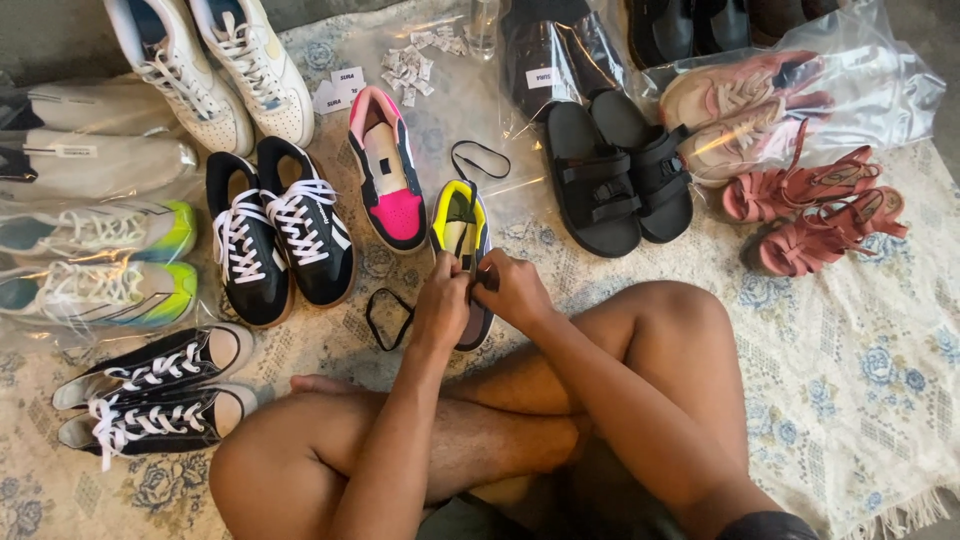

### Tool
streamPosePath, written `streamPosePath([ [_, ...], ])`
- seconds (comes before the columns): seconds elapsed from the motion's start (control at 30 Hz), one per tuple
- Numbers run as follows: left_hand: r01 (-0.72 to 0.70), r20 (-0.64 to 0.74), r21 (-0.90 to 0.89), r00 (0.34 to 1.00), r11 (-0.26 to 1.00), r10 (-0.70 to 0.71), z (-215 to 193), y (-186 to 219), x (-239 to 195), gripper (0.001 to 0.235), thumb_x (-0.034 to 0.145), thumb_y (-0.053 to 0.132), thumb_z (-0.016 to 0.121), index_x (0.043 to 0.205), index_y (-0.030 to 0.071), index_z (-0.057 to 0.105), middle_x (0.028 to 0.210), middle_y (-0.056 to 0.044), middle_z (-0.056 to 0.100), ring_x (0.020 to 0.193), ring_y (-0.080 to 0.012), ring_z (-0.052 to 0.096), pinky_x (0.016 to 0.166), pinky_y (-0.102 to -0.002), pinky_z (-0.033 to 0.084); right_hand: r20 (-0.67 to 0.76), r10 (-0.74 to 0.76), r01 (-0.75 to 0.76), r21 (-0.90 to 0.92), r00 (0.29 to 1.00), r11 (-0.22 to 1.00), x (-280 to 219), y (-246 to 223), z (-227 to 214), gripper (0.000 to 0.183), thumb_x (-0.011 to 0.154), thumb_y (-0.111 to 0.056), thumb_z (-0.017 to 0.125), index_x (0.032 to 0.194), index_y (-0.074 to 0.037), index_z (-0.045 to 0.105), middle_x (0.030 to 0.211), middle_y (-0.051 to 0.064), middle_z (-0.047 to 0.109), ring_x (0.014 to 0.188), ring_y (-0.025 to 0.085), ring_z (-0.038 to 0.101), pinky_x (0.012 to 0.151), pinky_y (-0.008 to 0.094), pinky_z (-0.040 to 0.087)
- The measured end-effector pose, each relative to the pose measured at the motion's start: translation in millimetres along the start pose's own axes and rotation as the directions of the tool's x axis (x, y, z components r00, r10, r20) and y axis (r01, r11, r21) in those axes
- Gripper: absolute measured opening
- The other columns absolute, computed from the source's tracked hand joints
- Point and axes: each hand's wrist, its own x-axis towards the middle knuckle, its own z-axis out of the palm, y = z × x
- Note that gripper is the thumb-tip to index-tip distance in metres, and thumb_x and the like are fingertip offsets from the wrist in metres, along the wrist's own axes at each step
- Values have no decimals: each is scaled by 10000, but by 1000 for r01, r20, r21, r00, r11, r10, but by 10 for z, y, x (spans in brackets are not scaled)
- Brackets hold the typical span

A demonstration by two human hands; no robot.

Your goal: The person sits on a rug surrounded by various shoes and laces a pair of multi-colored sneakers. They thread the laces through the eyelets, pull them tight, and tie a knot.

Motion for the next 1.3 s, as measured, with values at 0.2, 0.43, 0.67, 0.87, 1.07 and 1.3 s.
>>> streamPosePath([
  [0.2, 54, 54, 27, 997, 998, -56, -102, 38, -17, 122, 977, -43, 595, 877, -26, 661, 1063, -74, 431, 667, -343, 657, 514, -441, 594, -6, 69, -68, 76, 998, 995, 6, -133, -63, 287, 772, -180, 757, 1012, -128, 609, 767, 118, 744, 777, 346, 743, 741, 450, 583],
  [0.43, 47, 34, 152, 998, 987, -53, -226, 66, -51, 122, 987, -51, 581, 903, -27, 666, 1106, -75, 431, 627, -291, 642, 478, -414, 562, 25, 56, -58, 92, 998, 994, -23, -211, -129, 355, 798, -141, 749, 1100, -130, 562, 805, 147, 743, 803, 375, 742, 745, 478, 587],
  [0.67, 183, -10, 85, 983, 979, -183, -566, -99, -160, 145, 995, 19, 634, 893, -29, 725, 1122, -82, 470, 741, -310, 713, 531, -380, 596, 49, -43, 42, 9, 998, 999, 5, -150, -71, 253, 873, -138, 679, 1087, -159, 545, 850, 156, 696, 752, 396, 720, 652, 499, 595],
  [0.87, 215, -55, 58, 976, 975, -212, -755, -44, -232, 99, 964, 47, 685, 898, 9, 750, 1082, -65, 503, 834, -336, 732, 618, -399, 630, 48, -122, 126, -78, 991, 989, 14, -136, -29, 183, 881, -191, 665, 1035, -184, 567, 901, 152, 634, 746, 458, 694, 637, 558, 594],
  [1.07, 274, -120, -7, 955, 962, -272, -846, -179, -256, 96, 960, 31, 689, 912, -22, 753, 1072, -101, 537, 891, -394, 727, 707, -426, 629, 66, -148, 153, -85, 987, 984, 16, -86, 3, 141, 881, -201, 633, 1008, -189, 574, 940, 152, 576, 761, 500, 679, 648, 588, 595],
  [1.3, 328, -256, -39, 910, 944, -327, -1084, -362, -385, 37, 920, 38, 745, 909, 54, 777, 1108, -71, 529, 947, -378, 711, 831, -449, 597, 92, -170, 176, -60, 981, 983, 17, -80, -9, 173, 887, -149, 632, 1015, -164, 517, 952, 143, 554, 757, 512, 678, 647, 574, 584],
])
